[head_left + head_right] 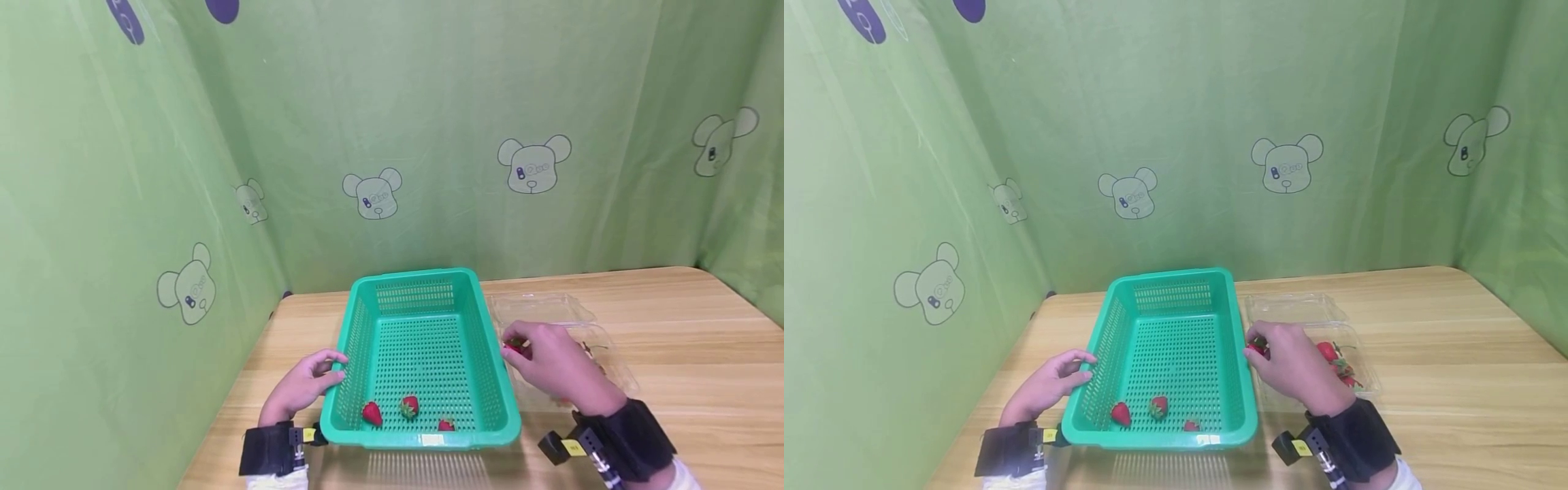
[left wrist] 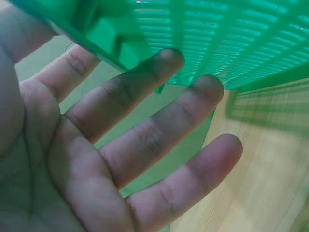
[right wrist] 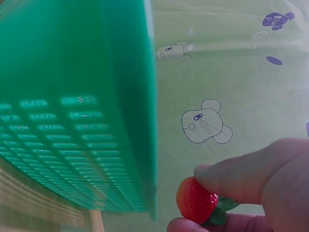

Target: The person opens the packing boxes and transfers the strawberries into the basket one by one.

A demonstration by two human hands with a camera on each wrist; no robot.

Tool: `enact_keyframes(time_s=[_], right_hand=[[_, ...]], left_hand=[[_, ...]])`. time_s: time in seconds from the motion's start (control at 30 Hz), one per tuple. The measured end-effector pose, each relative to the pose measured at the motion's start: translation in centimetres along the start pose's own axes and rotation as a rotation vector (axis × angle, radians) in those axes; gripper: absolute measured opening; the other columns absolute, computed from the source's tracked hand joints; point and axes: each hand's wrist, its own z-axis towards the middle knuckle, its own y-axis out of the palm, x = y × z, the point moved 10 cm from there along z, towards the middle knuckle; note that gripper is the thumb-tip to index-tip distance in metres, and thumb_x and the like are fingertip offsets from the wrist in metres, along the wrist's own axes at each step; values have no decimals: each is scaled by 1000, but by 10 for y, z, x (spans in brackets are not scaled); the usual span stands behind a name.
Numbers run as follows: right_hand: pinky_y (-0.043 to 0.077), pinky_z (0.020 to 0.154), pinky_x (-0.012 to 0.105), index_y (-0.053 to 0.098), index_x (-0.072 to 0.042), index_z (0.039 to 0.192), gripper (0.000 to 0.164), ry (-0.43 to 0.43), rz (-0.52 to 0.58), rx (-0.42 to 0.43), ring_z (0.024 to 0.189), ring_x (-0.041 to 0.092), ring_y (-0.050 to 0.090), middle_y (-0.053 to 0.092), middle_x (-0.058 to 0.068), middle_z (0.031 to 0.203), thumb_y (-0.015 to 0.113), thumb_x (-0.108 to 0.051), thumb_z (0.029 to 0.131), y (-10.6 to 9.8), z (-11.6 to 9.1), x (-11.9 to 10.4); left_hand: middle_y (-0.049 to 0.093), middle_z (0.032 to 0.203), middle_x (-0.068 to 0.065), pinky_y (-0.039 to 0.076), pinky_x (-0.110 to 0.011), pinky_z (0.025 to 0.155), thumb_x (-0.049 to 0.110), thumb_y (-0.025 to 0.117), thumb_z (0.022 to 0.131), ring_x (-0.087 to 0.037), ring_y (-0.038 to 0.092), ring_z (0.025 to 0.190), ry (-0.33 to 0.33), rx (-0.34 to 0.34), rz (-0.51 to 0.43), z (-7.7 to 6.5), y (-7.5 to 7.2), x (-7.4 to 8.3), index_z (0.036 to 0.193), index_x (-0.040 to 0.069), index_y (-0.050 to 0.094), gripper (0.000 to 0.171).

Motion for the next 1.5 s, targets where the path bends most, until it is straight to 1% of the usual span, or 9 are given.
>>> enact_keyframes(time_s=[0.17,0.4,0.53,0.77,0.93,1.07,1.37,1.5], right_hand=[[55,55,31,66,-9,89,7,7,9,-6,68,12,62,67,3,79,70,-11,84,2,-1,-2],[55,55,32,66,-10,86,7,-36,21,-8,66,12,62,67,3,79,71,-10,82,4,-1,-13],[56,56,33,66,-9,88,8,-29,21,-11,67,13,62,67,4,80,71,-10,82,4,-2,-14],[57,59,33,66,-8,88,9,-50,15,-3,68,12,61,66,4,81,72,-10,81,6,-3,-21],[58,60,33,66,-6,92,13,-42,30,-33,70,14,61,66,6,85,73,-11,82,11,-3,-24],[58,60,34,66,-5,96,16,-29,34,-53,70,14,62,67,7,88,73,-11,82,15,-3,-25],[60,60,36,64,-4,105,24,8,59,-94,73,17,65,69,12,95,71,-12,84,22,-3,-26],[60,61,36,64,-5,108,25,0,67,-98,75,18,66,69,13,99,71,-12,84,23,-4,-28]], left_hand=[[56,128,-25,51,-51,87,17,60,93,-36,57,110,1,4,13,2,0,-2,118,7,57,27],[57,128,-25,51,-50,87,18,61,93,-34,58,109,-2,-2,18,1,0,-2,117,8,58,27],[57,128,-24,51,-50,87,18,61,93,-34,57,110,0,-3,27,1,1,0,116,8,58,26],[58,127,-24,51,-50,87,18,61,93,-34,57,110,-2,0,29,2,0,-2,116,8,58,26],[58,126,-24,50,-52,87,16,60,93,-35,57,110,0,8,21,3,-1,-4,117,7,58,26],[58,126,-25,50,-52,87,16,60,94,-35,57,109,0,7,26,3,0,-5,118,7,58,26],[58,126,-24,51,-51,87,19,61,93,-34,58,110,0,5,36,0,0,0,116,9,59,25],[58,126,-24,51,-51,87,19,61,93,-34,58,109,-1,4,28,1,-1,-2,116,9,59,26]])
